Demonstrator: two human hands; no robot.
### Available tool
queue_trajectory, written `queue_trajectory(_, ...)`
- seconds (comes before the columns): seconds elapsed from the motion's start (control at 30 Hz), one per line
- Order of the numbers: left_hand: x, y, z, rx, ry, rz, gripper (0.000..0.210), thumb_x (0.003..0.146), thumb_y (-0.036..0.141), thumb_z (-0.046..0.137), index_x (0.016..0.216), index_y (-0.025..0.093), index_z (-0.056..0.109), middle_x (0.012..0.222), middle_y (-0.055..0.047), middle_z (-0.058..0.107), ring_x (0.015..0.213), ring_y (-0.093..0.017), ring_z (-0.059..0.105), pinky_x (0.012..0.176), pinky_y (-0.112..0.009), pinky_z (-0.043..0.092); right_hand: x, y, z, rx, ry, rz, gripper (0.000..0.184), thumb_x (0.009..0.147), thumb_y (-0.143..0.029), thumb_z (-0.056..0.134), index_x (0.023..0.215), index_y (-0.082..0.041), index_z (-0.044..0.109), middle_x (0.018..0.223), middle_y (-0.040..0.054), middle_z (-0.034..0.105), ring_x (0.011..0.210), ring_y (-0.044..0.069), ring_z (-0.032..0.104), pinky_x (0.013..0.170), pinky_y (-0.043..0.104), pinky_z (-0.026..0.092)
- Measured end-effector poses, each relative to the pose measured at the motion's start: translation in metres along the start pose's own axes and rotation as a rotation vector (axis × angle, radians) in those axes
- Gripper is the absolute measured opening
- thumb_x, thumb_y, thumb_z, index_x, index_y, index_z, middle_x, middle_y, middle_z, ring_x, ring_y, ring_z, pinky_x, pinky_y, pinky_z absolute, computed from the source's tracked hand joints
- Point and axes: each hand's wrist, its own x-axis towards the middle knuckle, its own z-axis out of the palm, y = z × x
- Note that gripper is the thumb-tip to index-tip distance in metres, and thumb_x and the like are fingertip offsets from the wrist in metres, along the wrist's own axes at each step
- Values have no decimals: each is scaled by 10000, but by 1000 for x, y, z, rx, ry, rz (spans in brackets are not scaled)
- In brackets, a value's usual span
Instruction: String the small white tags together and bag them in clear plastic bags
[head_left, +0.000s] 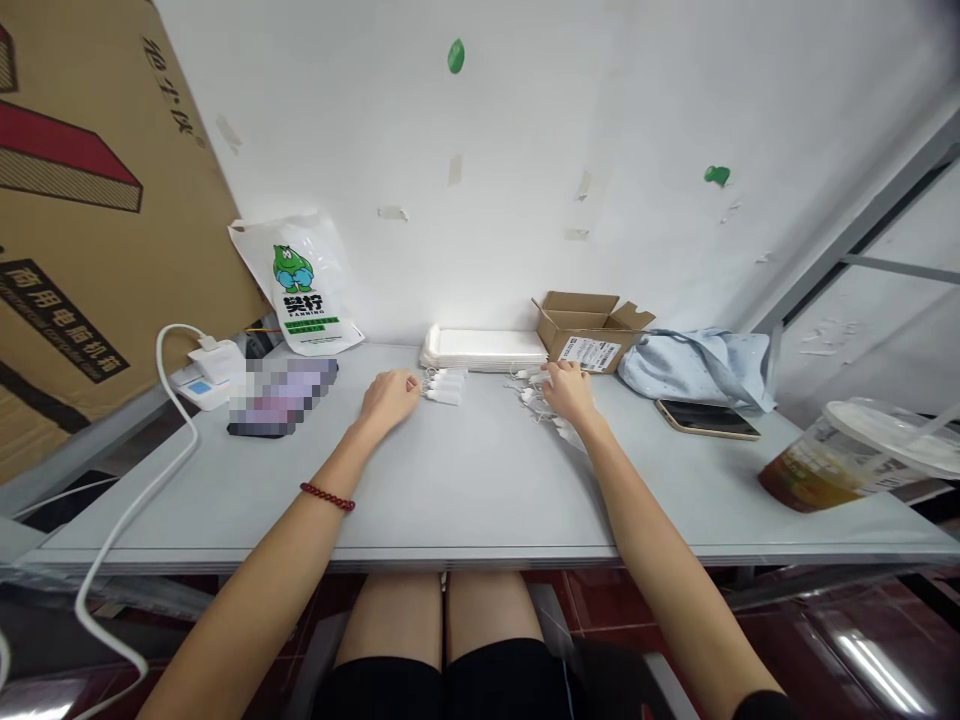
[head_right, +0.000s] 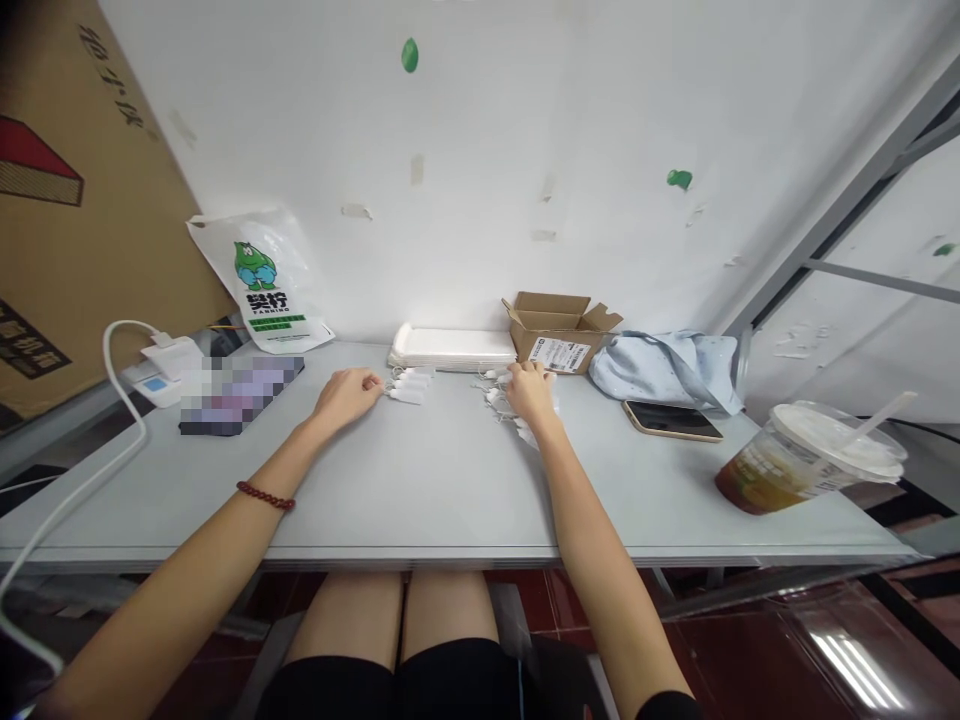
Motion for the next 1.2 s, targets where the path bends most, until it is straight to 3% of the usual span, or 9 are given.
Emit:
queue_trajectory(0.23, -14, 14, 9, 96, -56, 313, 362, 773, 347, 572, 1112, 237, 637, 1074, -91, 585, 1045, -275, 502, 781, -345, 447, 1, 5, 1, -24, 11, -6, 502, 809, -44, 357, 1259, -172, 537, 1179, 125, 624, 1129, 289, 457, 856, 413, 355)
queue_trajectory(0.43, -18, 14, 20, 91, -165, 453, 337, 837, 334, 516, 1131, 250, 655, 1117, -99, 538, 1091, -272, 448, 822, -377, 458, 1, 3, -3, 19, 31, 12, 522, 777, -24, 399, 1265, -158, 523, 1164, 149, 629, 1066, 290, 524, 848, 406, 363)
queue_trajectory(0.57, -18, 14, 21, 101, -164, 437, 307, 841, 307, 508, 1089, 230, 674, 1032, -95, 591, 1040, -274, 472, 816, -377, 454, 1, 5, -7, 216, 114, 34, 433, 792, -67, 408, 1180, -166, 571, 1088, 119, 662, 1004, 254, 580, 855, 371, 378)
queue_trajectory(0.73, -12, 9, 18, 144, -97, 356, 246, 807, 268, 533, 970, 197, 703, 968, -122, 635, 1015, -310, 495, 801, -395, 440, 0, -1, -7, 685, 210, 88, 301, 785, -222, 461, 1038, -155, 610, 925, 97, 689, 832, 215, 619, 792, 353, 439)
queue_trajectory(0.87, -9, 5, 18, 210, -61, 317, 255, 808, 257, 521, 970, 181, 702, 935, -132, 645, 994, -314, 507, 806, -398, 427, -3, -18, -4, 977, 143, 96, 287, 765, -324, 496, 959, -141, 603, 733, 45, 639, 648, 166, 586, 642, 297, 436)
queue_trajectory(1.0, -8, 7, 22, 217, -51, 297, 290, 815, 256, 520, 1033, 160, 686, 1021, -138, 641, 1017, -304, 500, 849, -397, 412, -10, -36, 1, 1135, 40, 102, 304, 760, -433, 538, 841, -147, 600, 547, -20, 529, 514, 121, 497, 528, 256, 378)
queue_trajectory(1.2, -8, 10, 27, 157, 12, 268, 295, 807, 272, 549, 1058, 180, 674, 1009, -115, 642, 1019, -293, 494, 861, -396, 413, -18, -59, 5, 1377, -99, 162, 315, 711, -437, 675, 767, -147, 567, 630, -7, 546, 498, 107, 557, 485, 245, 414)
